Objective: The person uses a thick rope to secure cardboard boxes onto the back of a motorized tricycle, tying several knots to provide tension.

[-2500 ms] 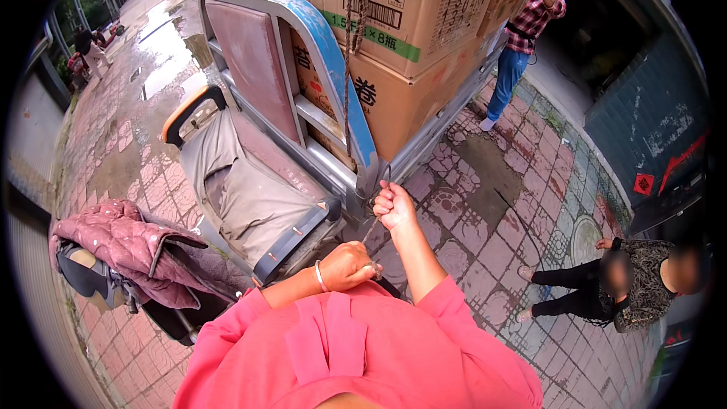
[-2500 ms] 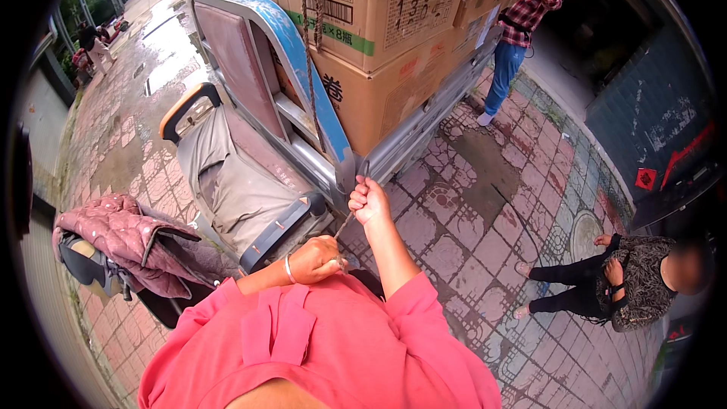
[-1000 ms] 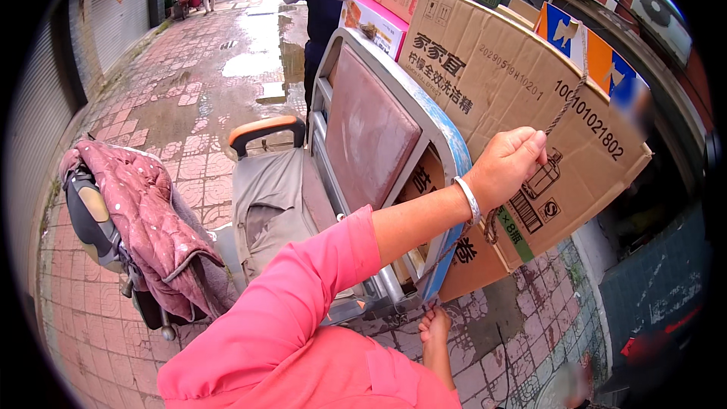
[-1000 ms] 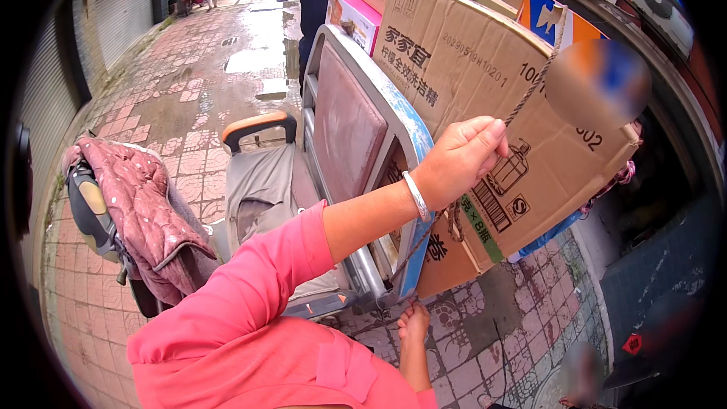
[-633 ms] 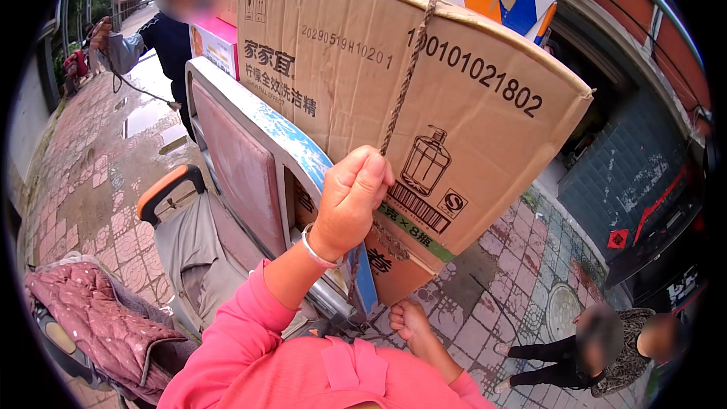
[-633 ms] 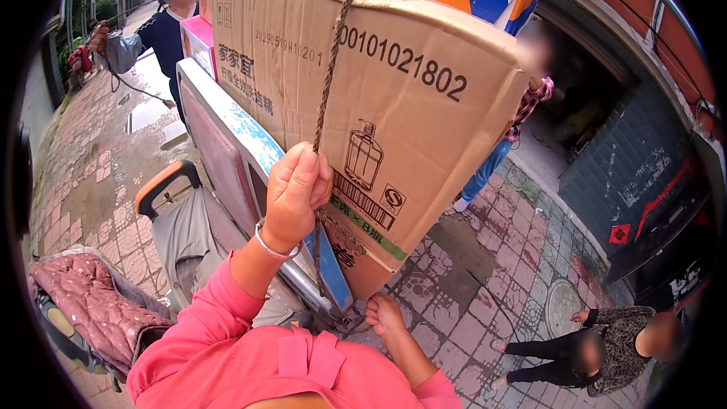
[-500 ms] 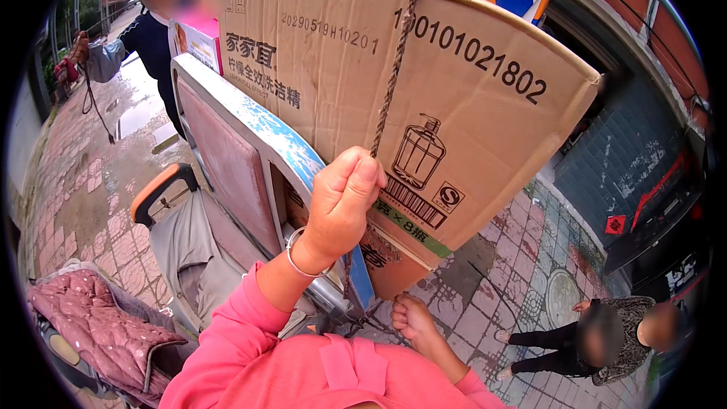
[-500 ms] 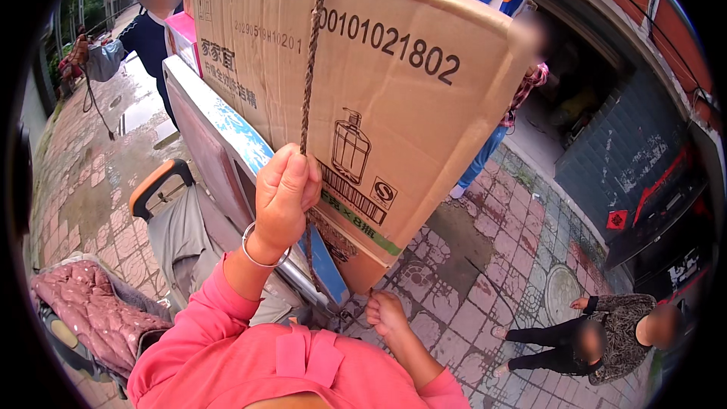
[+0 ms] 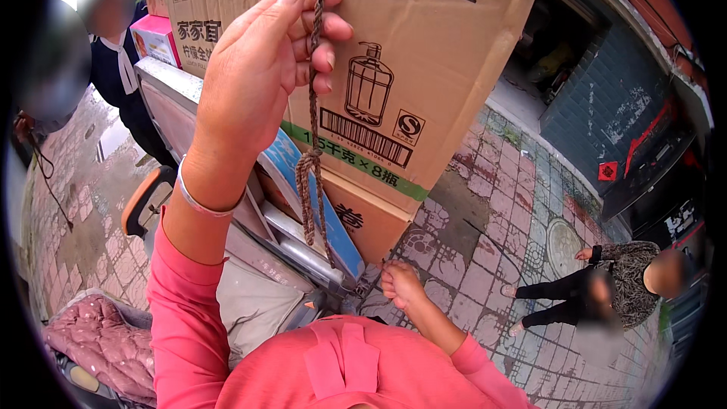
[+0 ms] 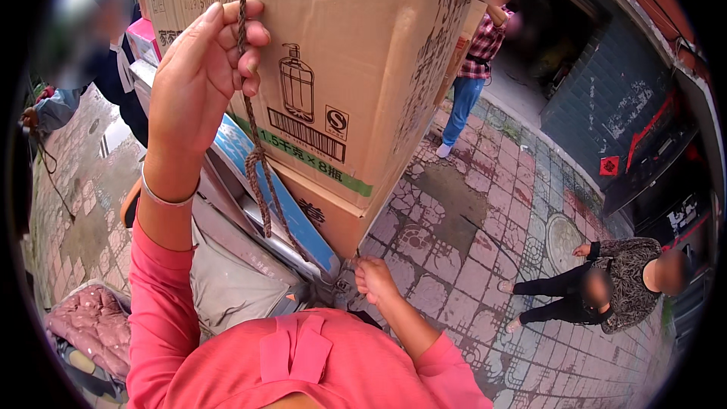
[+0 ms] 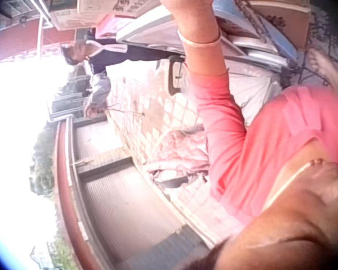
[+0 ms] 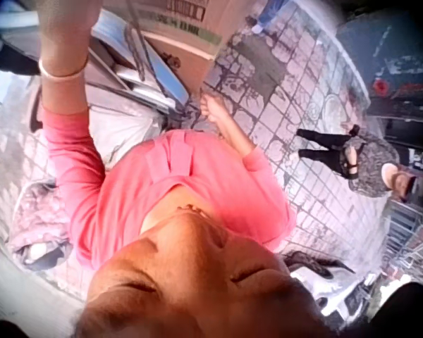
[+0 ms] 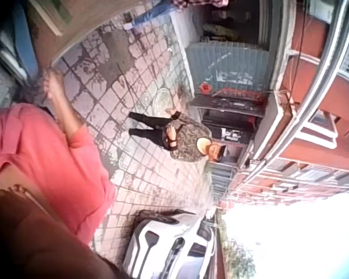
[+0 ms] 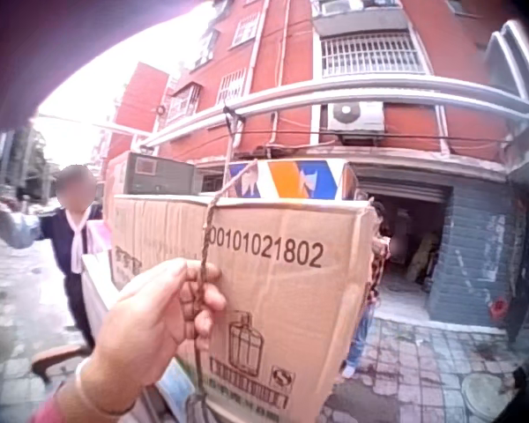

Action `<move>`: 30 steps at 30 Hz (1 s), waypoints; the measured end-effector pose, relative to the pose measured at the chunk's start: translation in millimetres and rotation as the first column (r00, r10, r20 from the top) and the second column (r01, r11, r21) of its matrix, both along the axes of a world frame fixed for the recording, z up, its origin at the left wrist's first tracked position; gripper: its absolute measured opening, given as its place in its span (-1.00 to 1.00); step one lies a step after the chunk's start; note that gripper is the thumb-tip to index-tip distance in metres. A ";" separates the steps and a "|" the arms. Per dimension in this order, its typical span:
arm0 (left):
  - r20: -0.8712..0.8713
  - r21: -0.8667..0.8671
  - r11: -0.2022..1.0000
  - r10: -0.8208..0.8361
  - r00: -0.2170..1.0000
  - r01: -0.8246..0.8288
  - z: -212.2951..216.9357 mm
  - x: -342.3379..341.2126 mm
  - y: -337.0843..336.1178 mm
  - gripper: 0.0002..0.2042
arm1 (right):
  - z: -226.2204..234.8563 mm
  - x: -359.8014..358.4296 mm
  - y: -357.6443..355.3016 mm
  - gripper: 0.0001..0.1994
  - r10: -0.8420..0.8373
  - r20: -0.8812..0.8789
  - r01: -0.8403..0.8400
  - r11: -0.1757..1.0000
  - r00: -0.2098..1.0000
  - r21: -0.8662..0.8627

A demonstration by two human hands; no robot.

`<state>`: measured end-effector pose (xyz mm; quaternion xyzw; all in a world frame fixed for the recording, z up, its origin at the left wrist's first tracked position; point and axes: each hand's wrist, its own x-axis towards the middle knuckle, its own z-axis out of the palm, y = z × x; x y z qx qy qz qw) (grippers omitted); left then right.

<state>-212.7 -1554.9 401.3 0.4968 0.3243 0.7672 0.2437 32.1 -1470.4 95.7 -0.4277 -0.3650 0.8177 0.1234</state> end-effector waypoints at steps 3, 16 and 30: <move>0.015 0.019 0.997 0.068 0.998 -0.069 -4.0 21.8 8.8 -0.66 | -1.7 1.2 2.6 -0.96 -0.013 -0.016 0.013 1.000 1.000 -0.010; 0.164 0.250 0.956 0.111 0.980 -0.150 -28.3 37.8 27.8 -0.74 | 15.9 -6.2 5.7 -0.95 0.002 0.010 -0.003 0.998 1.000 0.057; 0.192 0.191 0.959 0.172 0.966 -0.208 -47.5 44.4 30.6 -0.73 | 43.0 4.4 3.6 -0.86 0.131 0.162 -0.160 0.971 0.978 0.177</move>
